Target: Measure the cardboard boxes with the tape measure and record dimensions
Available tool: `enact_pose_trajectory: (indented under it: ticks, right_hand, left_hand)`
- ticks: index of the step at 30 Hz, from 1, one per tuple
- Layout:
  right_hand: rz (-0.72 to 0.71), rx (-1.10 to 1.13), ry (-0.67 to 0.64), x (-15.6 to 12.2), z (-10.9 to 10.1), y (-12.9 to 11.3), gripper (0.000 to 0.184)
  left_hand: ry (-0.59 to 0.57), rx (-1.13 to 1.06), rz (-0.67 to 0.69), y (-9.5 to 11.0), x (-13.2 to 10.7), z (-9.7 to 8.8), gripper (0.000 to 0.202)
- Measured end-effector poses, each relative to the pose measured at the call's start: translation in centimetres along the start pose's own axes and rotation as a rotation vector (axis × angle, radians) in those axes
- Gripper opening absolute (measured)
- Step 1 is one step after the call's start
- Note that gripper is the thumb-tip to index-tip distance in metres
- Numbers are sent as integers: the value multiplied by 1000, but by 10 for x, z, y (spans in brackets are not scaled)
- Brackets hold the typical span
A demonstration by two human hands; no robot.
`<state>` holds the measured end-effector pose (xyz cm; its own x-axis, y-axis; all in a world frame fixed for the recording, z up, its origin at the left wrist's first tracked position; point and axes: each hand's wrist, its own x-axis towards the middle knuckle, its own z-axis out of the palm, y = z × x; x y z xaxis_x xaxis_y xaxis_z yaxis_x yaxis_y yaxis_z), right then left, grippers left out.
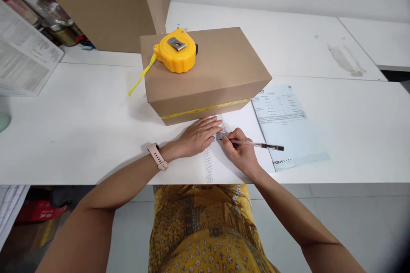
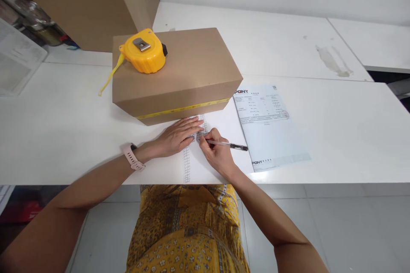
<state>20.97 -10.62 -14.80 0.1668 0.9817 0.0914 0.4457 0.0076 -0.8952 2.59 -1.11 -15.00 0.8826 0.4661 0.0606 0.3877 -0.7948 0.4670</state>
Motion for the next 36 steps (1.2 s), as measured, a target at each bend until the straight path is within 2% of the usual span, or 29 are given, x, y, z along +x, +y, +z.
enact_pose_trajectory:
  ticks: [15, 24, 36]
  right_hand:
    - [25, 33, 31, 0, 0, 4, 29]
    - [13, 53, 16, 2, -1, -3, 32]
    - [9, 51, 46, 2, -1, -1, 28]
  left_hand:
    - [0, -9, 0, 1, 0, -2, 46]
    - [-8, -7, -10, 2, 0, -3, 46]
    - [-5, -3, -9, 1, 0, -2, 45]
